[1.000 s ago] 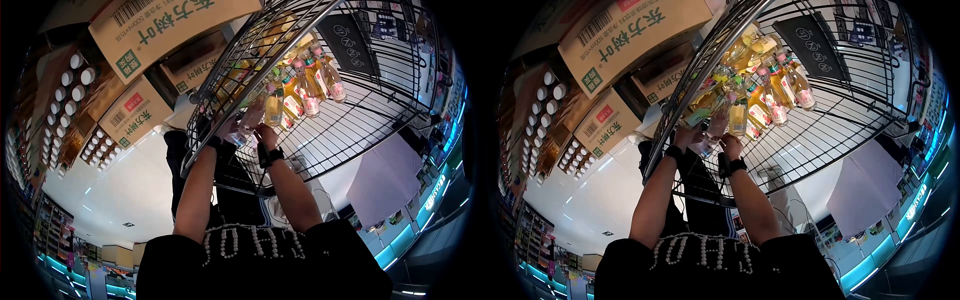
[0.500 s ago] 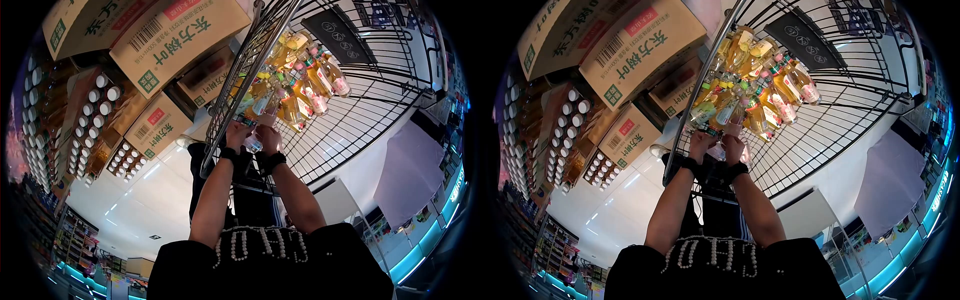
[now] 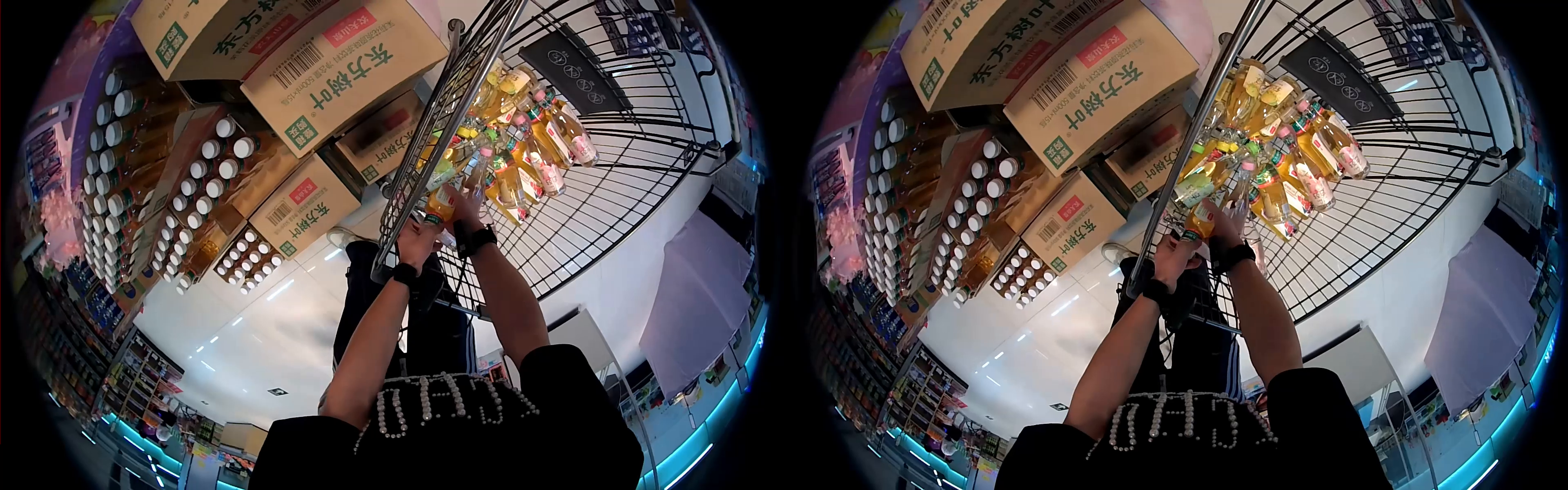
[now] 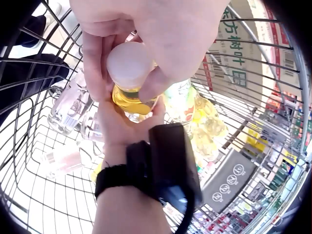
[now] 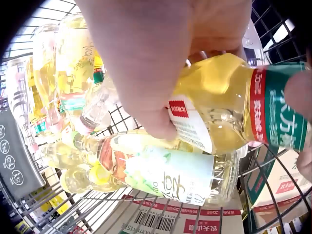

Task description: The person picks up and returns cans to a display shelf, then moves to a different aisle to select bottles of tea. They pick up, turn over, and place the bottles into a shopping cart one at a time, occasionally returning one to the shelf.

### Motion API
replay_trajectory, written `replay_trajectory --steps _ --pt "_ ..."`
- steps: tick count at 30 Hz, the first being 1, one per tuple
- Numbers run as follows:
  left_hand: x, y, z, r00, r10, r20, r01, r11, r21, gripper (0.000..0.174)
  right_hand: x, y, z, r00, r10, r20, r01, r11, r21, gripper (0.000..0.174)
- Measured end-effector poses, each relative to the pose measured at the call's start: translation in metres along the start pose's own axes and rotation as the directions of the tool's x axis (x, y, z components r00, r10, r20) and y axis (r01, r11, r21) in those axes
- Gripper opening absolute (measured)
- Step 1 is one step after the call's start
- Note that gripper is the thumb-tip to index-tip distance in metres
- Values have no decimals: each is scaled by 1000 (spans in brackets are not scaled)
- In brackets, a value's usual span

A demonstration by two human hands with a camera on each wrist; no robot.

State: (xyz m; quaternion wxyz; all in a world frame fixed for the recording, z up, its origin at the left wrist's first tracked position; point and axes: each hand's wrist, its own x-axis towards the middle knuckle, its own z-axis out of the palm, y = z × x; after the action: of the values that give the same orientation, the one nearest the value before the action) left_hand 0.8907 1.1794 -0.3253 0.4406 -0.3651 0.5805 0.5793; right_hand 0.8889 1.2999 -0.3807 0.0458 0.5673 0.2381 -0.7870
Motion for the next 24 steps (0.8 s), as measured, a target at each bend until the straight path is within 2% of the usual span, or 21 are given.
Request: replay_trajectory --steps 1,2,3,6,7,8,10,11,12,16,18,19,20,22,23,24 --pt "-7 4 1 998 -43 -44 45 997 65 35 -4 1 -2 999 33 -3 -34 993 -114 36" --pt "-13 8 1 999 -23 -44 26 997 69 35 -5 1 -7 998 60 -7 -60 972 -227 30" --pt "-19 10 0 998 -24 -54 30 993 110 35 4 9 -23 986 109 125 -83 976 -199 28" --pt "-37 8 0 998 34 -61 -24 988 152 38 -19 10 -19 988 97 122 -78 985 -151 26" --pt "-38 6 -3 999 41 -16 -37 979 200 40 13 25 -47 978 134 160 -115 986 -123 25" --pt "-40 3 -7 999 44 25 -49 967 249 41 3 20 -44 977 124 173 -104 987 -120 25" --pt "-55 11 -14 993 18 120 -41 981 192 39 -27 16 -34 930 223 292 -247 968 46 25" --pt "-60 14 -17 989 29 142 -60 975 216 38 -35 17 -36 902 190 388 -225 973 46 25" --pt "-66 16 -20 986 37 165 -77 968 240 37 -43 16 -39 913 171 369 -212 975 73 28" --pt "-91 21 -35 970 75 230 -139 951 277 40 -82 13 -40 872 145 467 -221 969 112 32" --pt "-106 22 -43 957 80 279 -157 951 266 40 -100 12 -39 898 71 435 -174 964 203 32" --pt "-115 26 -47 954 71 290 -152 951 268 39 -112 9 -39 886 96 453 -210 955 210 40" --pt "-123 31 -53 953 87 291 -167 950 262 39 -115 7 -38 881 90 464 -205 958 203 40" --pt "-144 44 -68 932 110 345 -215 934 284 36 -113 9 -40 884 -107 456 -42 951 305 43" --pt "-158 54 -77 916 129 379 -251 922 294 26 -127 6 -35 908 -110 404 -31 945 327 44" --pt "-164 60 -87 913 144 382 -265 920 287 26 -140 5 -28 902 -118 414 -24 947 322 44"
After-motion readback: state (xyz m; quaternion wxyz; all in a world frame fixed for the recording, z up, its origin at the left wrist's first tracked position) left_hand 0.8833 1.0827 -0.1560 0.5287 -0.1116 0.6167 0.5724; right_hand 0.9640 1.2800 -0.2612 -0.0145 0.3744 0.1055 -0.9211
